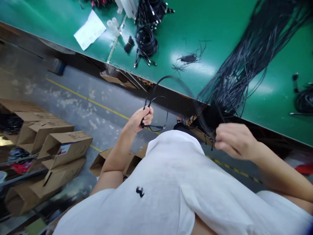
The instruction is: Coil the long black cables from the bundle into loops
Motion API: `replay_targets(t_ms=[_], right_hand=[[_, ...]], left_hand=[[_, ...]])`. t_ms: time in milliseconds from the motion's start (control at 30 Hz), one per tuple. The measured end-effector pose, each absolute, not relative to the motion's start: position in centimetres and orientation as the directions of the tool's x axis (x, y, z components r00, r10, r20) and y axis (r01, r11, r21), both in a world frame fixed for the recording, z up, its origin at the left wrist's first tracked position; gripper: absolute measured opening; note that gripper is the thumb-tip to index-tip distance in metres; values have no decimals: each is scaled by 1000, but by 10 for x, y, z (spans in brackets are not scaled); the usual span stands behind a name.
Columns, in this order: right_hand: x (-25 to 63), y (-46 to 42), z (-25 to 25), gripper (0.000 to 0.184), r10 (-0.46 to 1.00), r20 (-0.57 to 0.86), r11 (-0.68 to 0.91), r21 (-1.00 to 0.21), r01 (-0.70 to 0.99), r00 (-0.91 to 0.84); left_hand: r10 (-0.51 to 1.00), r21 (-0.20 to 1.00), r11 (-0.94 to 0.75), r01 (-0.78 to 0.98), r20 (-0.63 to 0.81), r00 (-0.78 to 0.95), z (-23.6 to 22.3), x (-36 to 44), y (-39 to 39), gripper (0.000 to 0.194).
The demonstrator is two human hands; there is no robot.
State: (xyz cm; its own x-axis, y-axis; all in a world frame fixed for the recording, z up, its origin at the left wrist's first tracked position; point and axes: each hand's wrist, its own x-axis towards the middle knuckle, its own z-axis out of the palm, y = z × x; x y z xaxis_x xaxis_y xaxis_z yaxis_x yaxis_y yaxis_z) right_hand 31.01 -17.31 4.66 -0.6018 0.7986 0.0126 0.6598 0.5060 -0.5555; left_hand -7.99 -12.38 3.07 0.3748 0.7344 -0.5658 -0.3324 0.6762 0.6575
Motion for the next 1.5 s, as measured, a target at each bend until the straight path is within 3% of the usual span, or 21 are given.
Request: replay_targets(t_ms=[67,167,200,267,333,433,467,500,567,667,833,900,967,1033,1100,1167,1233,1333,1400,1500], right_hand=[[327,-185,59,50,847,-48,408,-581,704,-530],[377,-175,28,53,981,-127,67,-477,877,-144],[390,-169,12,55,981,-163,20,-452,892,-104],[397,-162,-17,57,960,-233,46,-408,912,-153],[369,-163,-32,53,911,-284,183,-370,911,-299],[285,-170,-21,43,747,-350,434,-387,814,-565],[257,-170,-11,41,670,-367,500,-419,758,-645],[232,-168,-1,39,601,-375,547,-451,705,-706],[196,-158,16,38,528,-358,588,-499,636,-770],[177,-136,25,38,578,-289,566,-531,630,-763],[231,-107,-17,38,616,-172,506,-661,554,-769],[279,-97,-52,38,691,-188,487,-592,642,-698],[328,-90,-87,37,822,-223,408,-413,814,-524],[360,-89,-110,37,908,-248,275,-252,928,-337],[362,-97,-113,40,932,-265,203,-179,963,-246],[338,-116,-98,44,913,-272,248,-226,942,-305],[309,-139,-76,45,834,-284,362,-364,858,-473],[308,-157,-58,43,767,-318,343,-532,774,-558],[338,-155,-64,43,857,-312,220,-499,838,-410],[380,-145,-81,41,896,-295,217,-360,907,-332]], left_hand=[[791,669,612,-422,-535,298,33,-112,-122,29],[920,705,350,-617,-382,86,36,-171,-119,27],[931,721,306,-621,-362,38,36,-186,-118,26],[942,767,262,-585,-335,-17,33,-202,-115,23],[948,833,269,-484,-318,-20,28,-193,-114,20],[930,913,365,-182,-349,114,15,-144,-118,23],[884,906,422,-29,-404,235,10,-123,-122,28],[815,887,446,118,-457,357,5,-102,-126,31],[728,885,398,240,-464,505,-4,-68,-137,34],[629,899,394,192,-416,657,-8,-38,-152,37],[472,759,650,25,-429,771,5,-47,-155,38],[533,709,700,-89,-434,726,12,-64,-151,37],[606,703,692,-166,-440,662,17,-81,-147,36],[635,705,687,-174,-467,615,19,-90,-144,34],[630,700,700,-141,-513,583,16,-90,-141,32],[622,697,709,-108,-546,562,14,-88,-139,30],[642,699,704,-122,-554,530,13,-92,-138,26],[806,726,586,-359,-478,350,21,-123,-139,14],[922,745,360,-561,-374,96,30,-156,-140,20],[947,787,140,-600,-283,-151,39,-197,-139,20]])
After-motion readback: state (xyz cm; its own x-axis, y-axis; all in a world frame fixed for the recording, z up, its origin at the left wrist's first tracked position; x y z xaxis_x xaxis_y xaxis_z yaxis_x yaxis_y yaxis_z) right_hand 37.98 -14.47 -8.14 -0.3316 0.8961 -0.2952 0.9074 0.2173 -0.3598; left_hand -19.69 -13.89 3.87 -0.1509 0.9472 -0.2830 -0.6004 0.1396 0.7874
